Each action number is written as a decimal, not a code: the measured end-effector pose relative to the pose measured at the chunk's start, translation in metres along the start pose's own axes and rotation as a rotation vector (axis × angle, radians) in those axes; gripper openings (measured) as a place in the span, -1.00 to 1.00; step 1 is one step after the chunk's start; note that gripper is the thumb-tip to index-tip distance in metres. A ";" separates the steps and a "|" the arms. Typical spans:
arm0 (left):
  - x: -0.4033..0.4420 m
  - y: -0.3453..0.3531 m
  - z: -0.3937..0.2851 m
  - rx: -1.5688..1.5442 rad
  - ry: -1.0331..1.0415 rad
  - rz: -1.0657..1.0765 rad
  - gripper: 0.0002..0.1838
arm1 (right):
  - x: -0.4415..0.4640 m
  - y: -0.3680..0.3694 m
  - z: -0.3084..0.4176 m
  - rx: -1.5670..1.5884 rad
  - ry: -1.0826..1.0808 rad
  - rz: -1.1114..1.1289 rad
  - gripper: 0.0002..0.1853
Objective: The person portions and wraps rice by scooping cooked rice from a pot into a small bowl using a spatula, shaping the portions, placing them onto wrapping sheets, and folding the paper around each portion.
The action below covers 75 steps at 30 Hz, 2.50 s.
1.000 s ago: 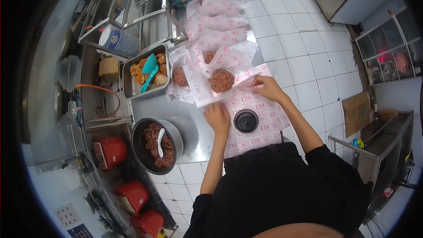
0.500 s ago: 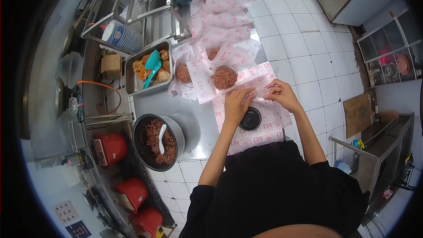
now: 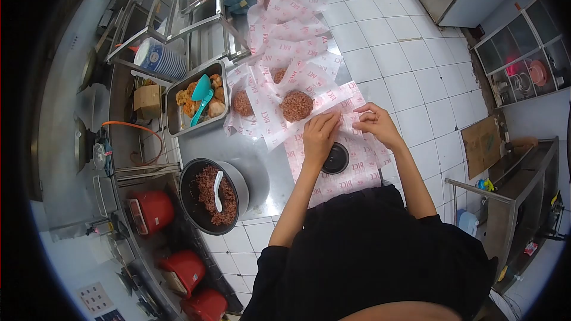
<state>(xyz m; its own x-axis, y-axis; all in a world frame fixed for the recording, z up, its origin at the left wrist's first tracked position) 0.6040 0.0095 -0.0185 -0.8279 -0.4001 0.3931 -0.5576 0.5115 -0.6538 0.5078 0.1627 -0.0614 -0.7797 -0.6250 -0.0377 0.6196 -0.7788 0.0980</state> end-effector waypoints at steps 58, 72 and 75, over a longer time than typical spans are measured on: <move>0.017 0.000 -0.007 -0.046 0.027 0.100 -0.87 | -0.006 0.010 0.042 -0.361 -0.222 0.092 -0.50; -0.024 0.014 -0.014 -0.598 -0.738 0.161 -0.78 | -0.007 0.014 0.012 -0.014 -0.137 -0.061 -0.62; -0.029 0.015 -0.010 -0.648 -0.824 0.172 -0.74 | -0.006 0.020 0.018 -0.021 -0.123 -0.044 -0.66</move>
<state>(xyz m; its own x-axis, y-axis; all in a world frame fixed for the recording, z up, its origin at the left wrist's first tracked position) 0.6190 0.0360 -0.0334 -0.7375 -0.5512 -0.3902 -0.5637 0.8206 -0.0937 0.5228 0.1518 -0.0411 -0.8105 -0.5802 0.0806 0.5854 -0.8070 0.0779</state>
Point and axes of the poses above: each hand's wrist, its own x-axis towards the middle knuckle, its own y-axis out of the palm, z = x × y, the point moved 7 cm from there along x, towards the middle knuckle, and after that the axes turned 14 degrees about -y, right-handed, at the moved point
